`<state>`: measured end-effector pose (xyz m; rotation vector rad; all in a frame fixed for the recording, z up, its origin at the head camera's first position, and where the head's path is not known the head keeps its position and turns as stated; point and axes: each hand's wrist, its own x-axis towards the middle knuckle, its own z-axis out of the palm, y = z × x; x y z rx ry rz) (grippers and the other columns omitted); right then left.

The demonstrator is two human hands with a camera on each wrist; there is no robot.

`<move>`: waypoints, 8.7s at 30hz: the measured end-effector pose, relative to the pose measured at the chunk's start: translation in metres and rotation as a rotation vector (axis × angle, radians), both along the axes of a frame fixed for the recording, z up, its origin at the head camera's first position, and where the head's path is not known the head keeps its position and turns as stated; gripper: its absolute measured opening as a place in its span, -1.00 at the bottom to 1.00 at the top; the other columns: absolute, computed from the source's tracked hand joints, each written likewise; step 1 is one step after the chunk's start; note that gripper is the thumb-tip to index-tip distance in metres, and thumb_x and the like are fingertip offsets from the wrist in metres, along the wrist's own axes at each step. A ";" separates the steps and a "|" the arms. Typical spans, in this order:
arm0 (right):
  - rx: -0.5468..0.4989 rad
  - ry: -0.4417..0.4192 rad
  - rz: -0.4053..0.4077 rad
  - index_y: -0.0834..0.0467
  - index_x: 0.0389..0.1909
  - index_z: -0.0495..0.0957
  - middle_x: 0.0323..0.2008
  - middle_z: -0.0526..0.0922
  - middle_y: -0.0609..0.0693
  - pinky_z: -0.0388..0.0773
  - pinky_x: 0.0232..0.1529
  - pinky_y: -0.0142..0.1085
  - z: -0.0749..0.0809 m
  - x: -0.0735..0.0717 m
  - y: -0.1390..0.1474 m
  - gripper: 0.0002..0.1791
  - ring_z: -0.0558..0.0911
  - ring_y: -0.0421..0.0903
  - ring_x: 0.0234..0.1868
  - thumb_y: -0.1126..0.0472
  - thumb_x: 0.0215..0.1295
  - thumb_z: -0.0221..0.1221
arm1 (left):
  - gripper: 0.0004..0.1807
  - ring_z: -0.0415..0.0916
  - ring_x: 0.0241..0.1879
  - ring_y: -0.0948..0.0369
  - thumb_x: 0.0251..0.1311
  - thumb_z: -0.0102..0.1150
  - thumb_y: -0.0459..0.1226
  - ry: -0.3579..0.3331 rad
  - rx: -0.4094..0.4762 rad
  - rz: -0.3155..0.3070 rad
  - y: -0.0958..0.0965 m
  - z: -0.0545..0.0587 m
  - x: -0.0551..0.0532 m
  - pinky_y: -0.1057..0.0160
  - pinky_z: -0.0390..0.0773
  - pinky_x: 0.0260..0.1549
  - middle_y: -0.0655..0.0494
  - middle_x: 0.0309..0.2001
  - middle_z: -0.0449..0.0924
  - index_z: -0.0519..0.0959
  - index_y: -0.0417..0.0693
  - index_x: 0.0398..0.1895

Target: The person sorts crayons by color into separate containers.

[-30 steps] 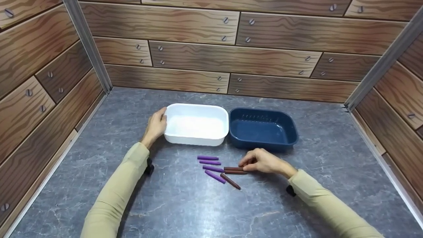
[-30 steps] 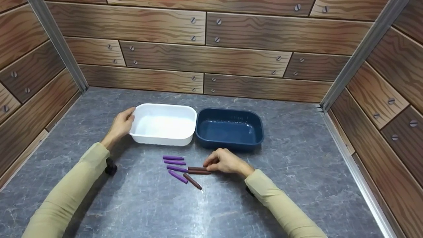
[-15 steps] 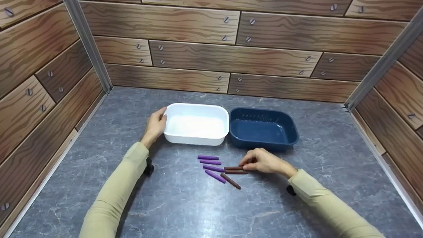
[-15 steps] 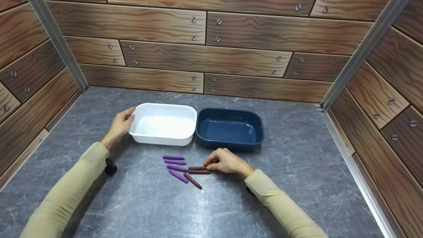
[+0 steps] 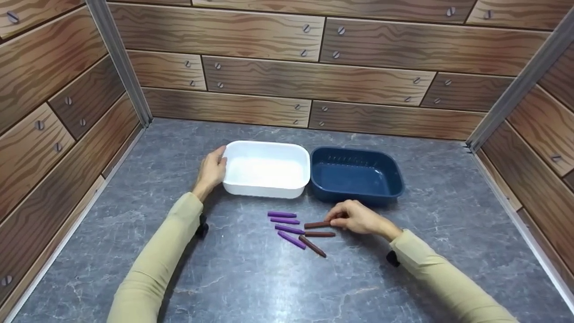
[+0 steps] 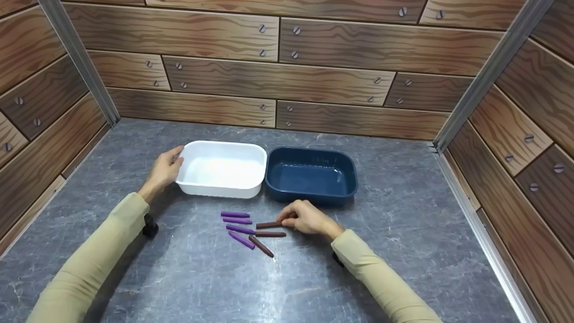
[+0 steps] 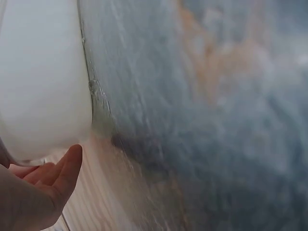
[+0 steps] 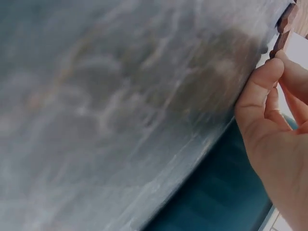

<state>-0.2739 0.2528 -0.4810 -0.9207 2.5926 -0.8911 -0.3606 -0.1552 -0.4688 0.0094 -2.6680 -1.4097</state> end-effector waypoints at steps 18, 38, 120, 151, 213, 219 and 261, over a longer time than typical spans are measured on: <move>-0.215 -0.068 -0.116 0.17 -0.12 0.70 -0.17 0.70 0.17 0.73 -0.32 -0.23 0.005 0.006 -0.004 -0.83 0.73 -0.02 -0.36 0.28 0.36 0.18 | -0.49 0.21 0.44 -0.04 0.48 -0.24 -0.35 0.002 -0.016 0.002 0.002 0.002 0.001 0.05 0.23 0.44 -0.20 0.43 0.25 0.19 -0.29 0.46; -0.320 -0.024 -0.152 0.23 -0.07 0.69 -0.24 0.67 0.26 0.60 -0.43 -0.39 0.040 -0.008 -0.050 -0.79 0.70 -0.03 -0.38 0.28 0.37 0.17 | -0.50 0.24 0.42 -0.05 0.46 -0.21 -0.37 0.027 -0.052 0.030 0.003 -0.002 0.004 0.04 0.22 0.44 -0.20 0.40 0.30 0.24 -0.29 0.43; -0.109 -0.281 -0.389 0.34 -0.16 0.71 -0.41 0.66 -0.07 0.41 -0.42 -0.53 0.021 -0.118 -0.167 -0.80 0.46 -0.24 -0.43 0.43 0.22 0.22 | -0.51 0.33 0.35 -0.08 0.39 -0.16 -0.42 0.126 -0.122 0.024 0.001 0.002 -0.001 0.02 0.30 0.39 -0.26 0.33 0.38 0.32 -0.36 0.37; -0.144 -0.291 -0.483 0.33 -0.19 0.72 -0.27 0.67 0.03 0.36 -0.47 -0.52 0.017 -0.116 -0.171 -0.80 0.41 -0.23 -0.43 0.45 0.16 0.26 | -0.52 0.32 0.37 -0.05 0.41 -0.16 -0.40 0.109 -0.110 0.034 0.002 -0.001 -0.002 0.05 0.28 0.41 -0.23 0.34 0.38 0.32 -0.33 0.38; -0.683 -0.316 -0.256 0.46 0.03 0.57 -0.15 0.73 0.09 0.67 -0.07 -0.14 0.021 -0.020 -0.080 -0.56 0.66 -0.15 -0.25 0.24 0.24 0.32 | -0.50 0.20 0.43 -0.11 0.39 -0.23 -0.46 0.119 -0.143 0.004 0.002 -0.001 0.000 0.05 0.18 0.46 -0.30 0.40 0.27 0.27 -0.37 0.39; -0.591 -0.373 -0.210 0.45 0.03 0.58 -0.03 0.66 0.34 0.68 -0.11 -0.28 0.015 -0.010 -0.060 -0.59 0.67 -0.23 -0.22 0.28 0.24 0.31 | -0.49 0.19 0.43 -0.12 0.35 -0.25 -0.51 0.126 -0.144 -0.014 0.003 -0.001 0.001 0.05 0.19 0.46 -0.29 0.41 0.25 0.30 -0.37 0.37; -0.033 -0.313 0.041 0.18 -0.26 0.77 -0.40 0.73 0.10 0.47 -0.48 -0.57 0.006 -0.005 -0.010 -0.76 0.55 -0.31 -0.47 0.36 -0.02 0.44 | -0.46 0.18 0.45 -0.07 0.38 -0.32 -0.49 0.075 -0.119 -0.006 0.007 0.004 0.000 0.06 0.22 0.44 -0.23 0.43 0.24 0.23 -0.31 0.43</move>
